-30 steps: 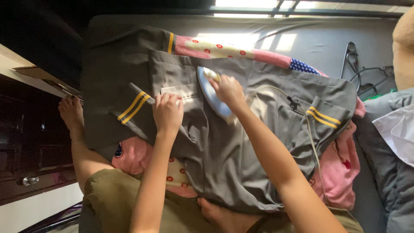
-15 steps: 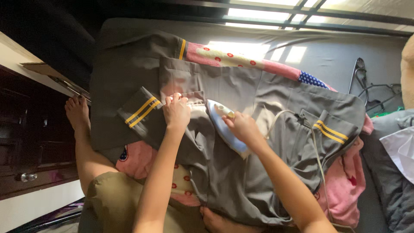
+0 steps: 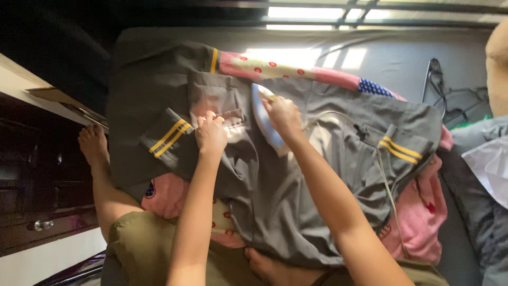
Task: The person irons a gray garment on a padded surface, moving the iron across different sections and turning the item over to press the other side.
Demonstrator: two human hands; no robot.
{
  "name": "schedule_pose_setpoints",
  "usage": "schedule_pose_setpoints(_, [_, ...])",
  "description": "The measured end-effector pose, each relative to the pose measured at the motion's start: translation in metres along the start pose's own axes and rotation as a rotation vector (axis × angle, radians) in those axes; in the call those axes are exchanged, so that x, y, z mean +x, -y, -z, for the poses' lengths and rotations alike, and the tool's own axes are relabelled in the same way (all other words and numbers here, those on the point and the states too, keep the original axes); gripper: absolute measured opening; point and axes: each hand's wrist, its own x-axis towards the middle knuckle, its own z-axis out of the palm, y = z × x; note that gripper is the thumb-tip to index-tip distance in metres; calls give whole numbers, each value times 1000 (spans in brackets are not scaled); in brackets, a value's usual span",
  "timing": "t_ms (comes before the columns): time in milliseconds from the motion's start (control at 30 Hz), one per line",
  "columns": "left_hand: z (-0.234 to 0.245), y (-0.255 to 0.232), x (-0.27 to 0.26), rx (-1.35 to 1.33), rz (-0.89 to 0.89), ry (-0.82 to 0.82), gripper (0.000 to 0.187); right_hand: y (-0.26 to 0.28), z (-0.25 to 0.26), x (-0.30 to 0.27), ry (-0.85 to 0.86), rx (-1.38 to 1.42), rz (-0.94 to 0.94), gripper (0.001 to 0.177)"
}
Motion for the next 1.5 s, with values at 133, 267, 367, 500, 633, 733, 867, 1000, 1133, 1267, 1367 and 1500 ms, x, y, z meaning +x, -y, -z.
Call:
schedule_pose_setpoints(133, [3,-2,-3,23,12,18,17,-54,47,-73,17,-38,-94,49])
schedule_pose_setpoints(267, [7,-7,-2,35,-7,34,19,-77,74,-105,107,-91,-308,56])
schedule_pose_setpoints(367, [5,-5,-3,20,23,38,14,-82,63,-71,99,-59,-223,57])
schedule_pose_setpoints(500, [7,-5,-3,10,19,39,21,-72,42,14,9,-22,-204,57])
schedule_pose_setpoints(633, [10,-4,0,4,40,59,25,-70,36,53,72,-60,-289,61])
schedule_pose_setpoints(733, [13,-4,0,-8,33,64,27,-84,38,19,126,25,-237,60])
schedule_pose_setpoints(867, [15,-4,-4,4,15,72,25,-104,63,-88,177,54,-123,55])
schedule_pose_setpoints(1000, [16,-4,-1,-7,27,50,23,-100,93,-160,129,9,-139,50])
schedule_pose_setpoints(1133, [16,-5,-3,-9,31,53,24,-126,86,-135,41,-92,-291,59])
schedule_pose_setpoints(1267, [16,-5,-2,3,31,63,24,-158,67,-37,-133,-92,-251,59])
schedule_pose_setpoints(1367, [15,-6,0,8,38,72,25,-156,76,18,-131,-51,-303,58])
schedule_pose_setpoints(1500, [16,-7,0,21,47,82,22,-147,89,22,140,205,-442,54])
